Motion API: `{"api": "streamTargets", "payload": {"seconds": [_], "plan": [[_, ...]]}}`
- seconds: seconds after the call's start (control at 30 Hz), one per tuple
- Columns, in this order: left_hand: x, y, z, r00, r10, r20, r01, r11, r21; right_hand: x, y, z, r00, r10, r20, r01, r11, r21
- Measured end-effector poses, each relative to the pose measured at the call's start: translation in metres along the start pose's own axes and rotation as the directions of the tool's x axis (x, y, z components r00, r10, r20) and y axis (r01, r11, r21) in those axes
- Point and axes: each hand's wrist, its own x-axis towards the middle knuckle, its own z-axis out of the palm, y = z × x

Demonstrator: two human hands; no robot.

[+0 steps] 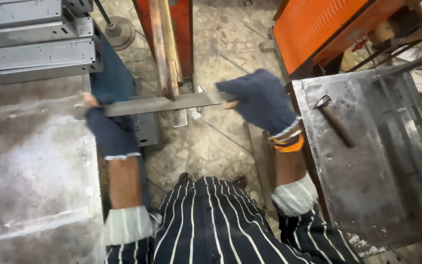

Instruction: Spot welding metal components together using a welding machine.

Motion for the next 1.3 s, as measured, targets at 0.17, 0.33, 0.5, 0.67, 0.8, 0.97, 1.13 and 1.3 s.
{"api": "streamTargets", "payload": {"seconds": [0.17,0.33,0.5,0.67,0.8,0.97,1.13,1.3], "plan": [[0.033,-0.003,-0.042,0.996,0.085,-0.035,-0.085,0.996,-0.015,0.013,-0.021,0.028,0.997,-0.026,-0.070,0.022,0.998,-0.063],[0.018,0.022,-0.024,0.999,0.048,-0.004,-0.048,0.995,0.084,0.010,-0.022,0.033,0.989,-0.058,-0.136,0.044,0.994,-0.101],[0.028,0.008,-0.027,0.993,0.111,-0.029,-0.114,0.989,-0.090,0.017,-0.022,0.037,0.996,0.011,-0.085,-0.015,0.999,-0.046],[0.021,0.034,-0.025,0.991,0.135,0.019,-0.135,0.990,-0.029,0.022,-0.022,0.041,0.995,-0.031,-0.097,0.029,0.999,-0.028],[-0.003,0.011,-0.001,0.999,-0.017,-0.038,0.016,1.000,-0.027,0.010,-0.009,0.020,0.993,0.019,-0.115,-0.025,0.998,-0.058],[0.029,0.029,-0.028,0.995,0.101,-0.015,-0.098,0.989,0.109,0.026,-0.026,0.044,0.995,0.009,-0.101,-0.023,0.990,-0.136],[0.027,0.010,-0.007,0.998,0.053,-0.026,-0.053,0.998,0.017,0.018,-0.015,0.027,0.985,0.165,-0.051,-0.153,0.969,0.192],[0.002,0.028,0.021,0.989,-0.120,-0.083,0.132,0.978,0.163,0.022,-0.020,0.004,0.989,0.132,-0.059,-0.129,0.990,0.053]]}}
